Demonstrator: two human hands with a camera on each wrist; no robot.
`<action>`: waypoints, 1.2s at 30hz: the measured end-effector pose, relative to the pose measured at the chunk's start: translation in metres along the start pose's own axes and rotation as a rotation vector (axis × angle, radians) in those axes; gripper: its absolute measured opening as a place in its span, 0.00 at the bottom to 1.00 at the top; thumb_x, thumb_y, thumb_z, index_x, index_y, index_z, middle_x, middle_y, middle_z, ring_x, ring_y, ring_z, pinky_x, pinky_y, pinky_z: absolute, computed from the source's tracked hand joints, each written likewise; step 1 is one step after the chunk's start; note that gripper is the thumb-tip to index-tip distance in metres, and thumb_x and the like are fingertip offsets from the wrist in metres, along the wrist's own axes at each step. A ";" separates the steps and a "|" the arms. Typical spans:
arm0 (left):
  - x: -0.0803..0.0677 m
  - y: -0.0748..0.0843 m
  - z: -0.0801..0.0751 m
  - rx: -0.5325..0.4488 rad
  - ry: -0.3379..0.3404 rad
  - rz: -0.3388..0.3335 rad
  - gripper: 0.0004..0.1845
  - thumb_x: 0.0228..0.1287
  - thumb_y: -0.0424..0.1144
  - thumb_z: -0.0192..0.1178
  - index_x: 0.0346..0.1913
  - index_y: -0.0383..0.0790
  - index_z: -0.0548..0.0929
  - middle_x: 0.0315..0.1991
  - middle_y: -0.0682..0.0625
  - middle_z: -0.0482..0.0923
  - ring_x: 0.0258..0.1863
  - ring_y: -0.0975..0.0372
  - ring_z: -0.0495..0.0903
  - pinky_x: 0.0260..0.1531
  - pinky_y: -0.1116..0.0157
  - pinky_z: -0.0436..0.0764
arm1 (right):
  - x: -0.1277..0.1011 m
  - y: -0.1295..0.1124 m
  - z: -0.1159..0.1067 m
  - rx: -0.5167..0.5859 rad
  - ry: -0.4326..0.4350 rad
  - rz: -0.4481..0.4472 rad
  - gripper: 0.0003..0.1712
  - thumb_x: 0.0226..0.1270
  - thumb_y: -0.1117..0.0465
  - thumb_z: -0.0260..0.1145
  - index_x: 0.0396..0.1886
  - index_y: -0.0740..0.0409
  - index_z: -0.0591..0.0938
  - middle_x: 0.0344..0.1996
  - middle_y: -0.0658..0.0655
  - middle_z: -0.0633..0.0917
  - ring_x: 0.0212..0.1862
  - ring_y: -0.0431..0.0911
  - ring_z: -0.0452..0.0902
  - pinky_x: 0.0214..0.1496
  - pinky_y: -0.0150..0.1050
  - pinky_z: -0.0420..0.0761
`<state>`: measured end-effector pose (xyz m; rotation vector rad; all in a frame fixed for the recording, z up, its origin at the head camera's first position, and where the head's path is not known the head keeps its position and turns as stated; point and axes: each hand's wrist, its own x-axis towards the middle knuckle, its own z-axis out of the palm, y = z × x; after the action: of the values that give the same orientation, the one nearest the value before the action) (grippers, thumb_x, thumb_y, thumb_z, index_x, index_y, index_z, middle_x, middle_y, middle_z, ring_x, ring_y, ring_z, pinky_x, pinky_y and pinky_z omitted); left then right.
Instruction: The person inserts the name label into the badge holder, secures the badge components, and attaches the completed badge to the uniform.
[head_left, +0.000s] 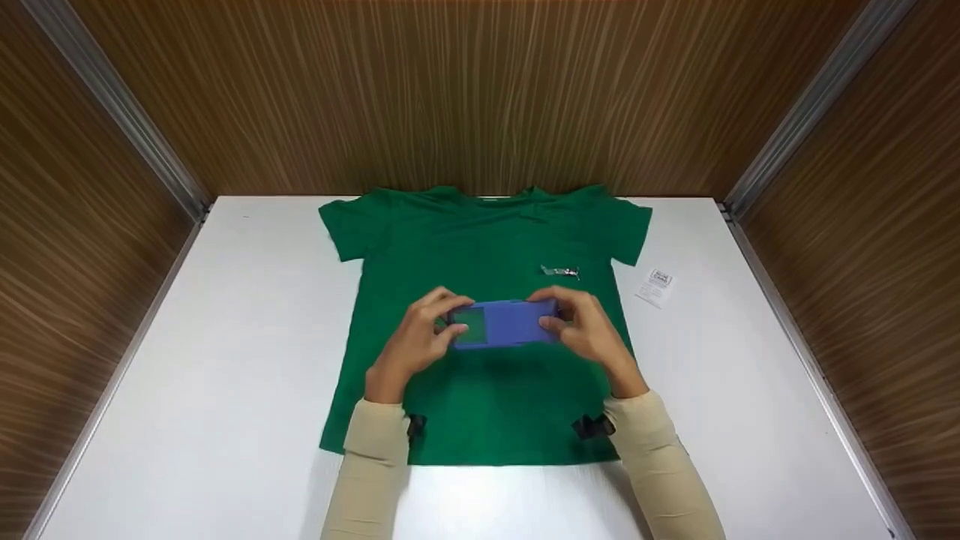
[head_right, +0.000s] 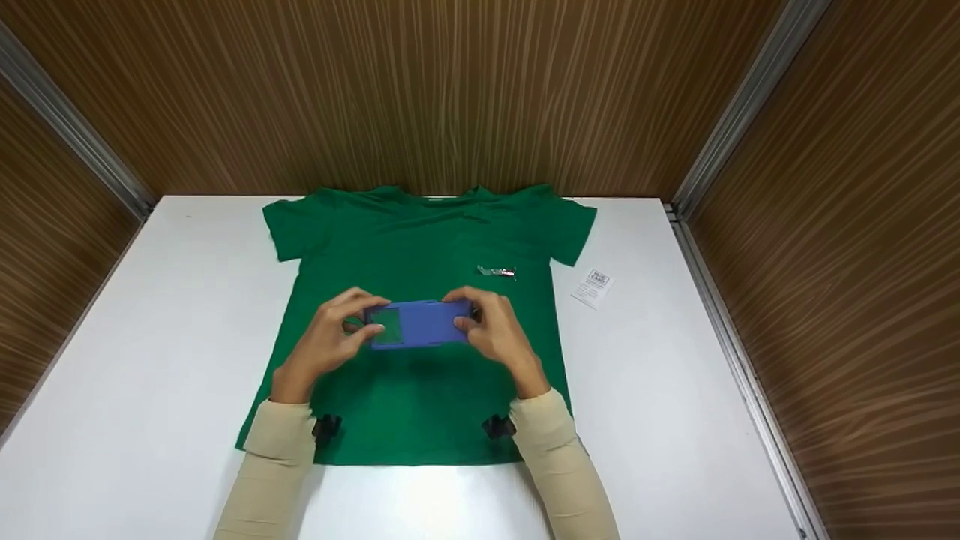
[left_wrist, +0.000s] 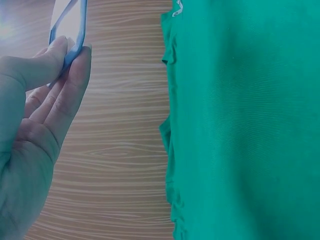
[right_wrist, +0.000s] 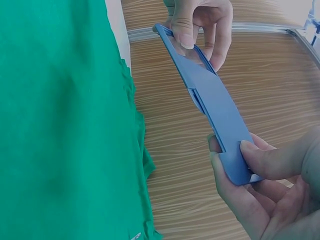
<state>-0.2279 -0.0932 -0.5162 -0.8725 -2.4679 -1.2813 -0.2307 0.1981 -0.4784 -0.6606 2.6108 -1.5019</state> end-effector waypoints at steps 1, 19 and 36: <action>0.000 0.000 0.000 0.000 0.000 0.001 0.18 0.69 0.32 0.66 0.61 0.40 0.84 0.48 0.43 0.81 0.41 0.57 0.79 0.40 0.57 0.87 | 0.000 0.001 -0.001 0.001 -0.002 -0.001 0.17 0.72 0.74 0.62 0.57 0.60 0.85 0.53 0.68 0.86 0.43 0.56 0.84 0.47 0.45 0.83; -0.001 0.001 -0.005 0.012 0.009 -0.034 0.18 0.68 0.30 0.66 0.60 0.36 0.84 0.49 0.39 0.81 0.43 0.53 0.80 0.42 0.53 0.87 | -0.001 0.004 -0.008 -0.020 0.024 0.006 0.17 0.72 0.74 0.63 0.56 0.60 0.85 0.50 0.67 0.86 0.42 0.55 0.84 0.47 0.45 0.82; -0.007 -0.009 -0.021 0.025 0.051 -0.124 0.16 0.70 0.30 0.65 0.59 0.36 0.84 0.50 0.40 0.81 0.43 0.49 0.82 0.46 0.52 0.85 | 0.000 0.011 -0.017 -0.060 0.071 0.060 0.18 0.70 0.76 0.63 0.55 0.61 0.86 0.50 0.68 0.87 0.41 0.54 0.83 0.46 0.46 0.82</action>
<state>-0.2289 -0.1167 -0.5125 -0.6813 -2.5266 -1.2921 -0.2391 0.2167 -0.4783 -0.5379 2.7121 -1.4620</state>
